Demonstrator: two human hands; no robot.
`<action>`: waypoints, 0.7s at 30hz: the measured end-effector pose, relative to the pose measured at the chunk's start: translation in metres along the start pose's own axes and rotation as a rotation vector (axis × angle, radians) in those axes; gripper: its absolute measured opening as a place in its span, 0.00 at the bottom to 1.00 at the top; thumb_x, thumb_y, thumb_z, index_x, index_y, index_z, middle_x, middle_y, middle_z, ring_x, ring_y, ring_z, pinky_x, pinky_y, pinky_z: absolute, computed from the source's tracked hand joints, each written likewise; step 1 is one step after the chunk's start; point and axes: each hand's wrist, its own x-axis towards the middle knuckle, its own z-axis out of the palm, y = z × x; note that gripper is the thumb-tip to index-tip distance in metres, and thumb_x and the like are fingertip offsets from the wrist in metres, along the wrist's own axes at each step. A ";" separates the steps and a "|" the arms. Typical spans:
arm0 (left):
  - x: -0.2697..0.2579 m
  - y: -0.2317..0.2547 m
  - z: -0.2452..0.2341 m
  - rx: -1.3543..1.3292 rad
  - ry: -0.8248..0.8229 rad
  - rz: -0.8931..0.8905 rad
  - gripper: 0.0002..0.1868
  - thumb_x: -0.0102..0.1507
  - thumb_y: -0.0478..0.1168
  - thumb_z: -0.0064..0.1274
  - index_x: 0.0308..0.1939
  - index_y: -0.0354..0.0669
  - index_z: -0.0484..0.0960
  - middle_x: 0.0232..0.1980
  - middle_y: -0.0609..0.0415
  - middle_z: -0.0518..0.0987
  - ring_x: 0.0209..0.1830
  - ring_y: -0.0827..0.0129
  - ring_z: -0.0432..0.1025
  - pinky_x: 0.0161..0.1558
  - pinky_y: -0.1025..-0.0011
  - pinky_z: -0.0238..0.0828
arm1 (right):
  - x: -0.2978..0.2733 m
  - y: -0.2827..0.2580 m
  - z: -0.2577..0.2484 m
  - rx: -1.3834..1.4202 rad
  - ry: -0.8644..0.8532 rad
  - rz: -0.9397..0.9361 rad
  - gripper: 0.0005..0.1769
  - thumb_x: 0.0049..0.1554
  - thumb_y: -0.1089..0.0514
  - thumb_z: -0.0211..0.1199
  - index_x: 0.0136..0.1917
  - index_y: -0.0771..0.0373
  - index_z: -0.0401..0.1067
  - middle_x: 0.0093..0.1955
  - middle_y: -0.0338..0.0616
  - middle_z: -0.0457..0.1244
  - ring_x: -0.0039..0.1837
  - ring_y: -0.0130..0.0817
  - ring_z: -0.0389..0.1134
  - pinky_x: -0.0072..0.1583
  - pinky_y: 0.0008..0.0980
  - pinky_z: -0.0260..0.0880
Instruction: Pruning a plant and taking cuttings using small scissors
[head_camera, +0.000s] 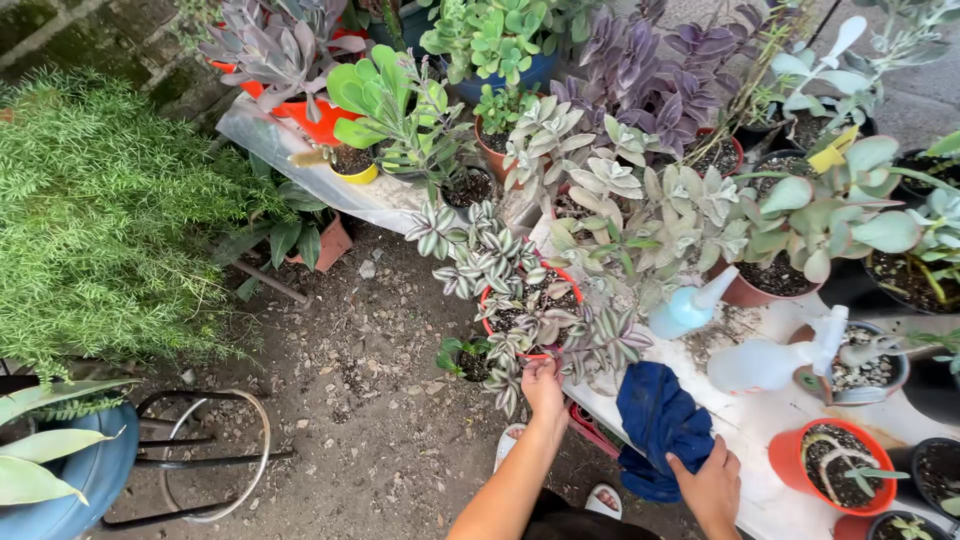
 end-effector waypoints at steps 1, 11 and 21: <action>0.002 0.002 -0.002 0.000 0.000 -0.004 0.09 0.64 0.31 0.54 0.35 0.52 0.73 0.37 0.60 0.79 0.41 0.72 0.76 0.42 0.71 0.67 | 0.003 0.004 0.006 -0.002 0.001 0.003 0.60 0.45 0.31 0.65 0.81 0.58 0.45 0.76 0.64 0.50 0.74 0.66 0.55 0.72 0.55 0.54; -0.048 0.106 0.010 0.003 -0.063 -0.100 0.07 0.66 0.29 0.52 0.47 0.33 0.78 0.51 0.44 0.81 0.53 0.58 0.77 0.64 0.63 0.76 | 0.004 -0.023 -0.013 -0.157 -0.121 0.121 0.65 0.42 0.23 0.64 0.81 0.54 0.43 0.74 0.61 0.53 0.71 0.66 0.61 0.68 0.58 0.63; 0.017 0.131 -0.035 0.171 -0.264 0.055 0.03 0.69 0.30 0.47 0.40 0.37 0.74 0.35 0.51 0.75 0.28 0.68 0.71 0.34 0.72 0.69 | 0.068 -0.009 -0.015 0.037 0.387 0.026 0.42 0.53 0.36 0.66 0.62 0.74 0.60 0.59 0.73 0.62 0.61 0.73 0.64 0.59 0.63 0.64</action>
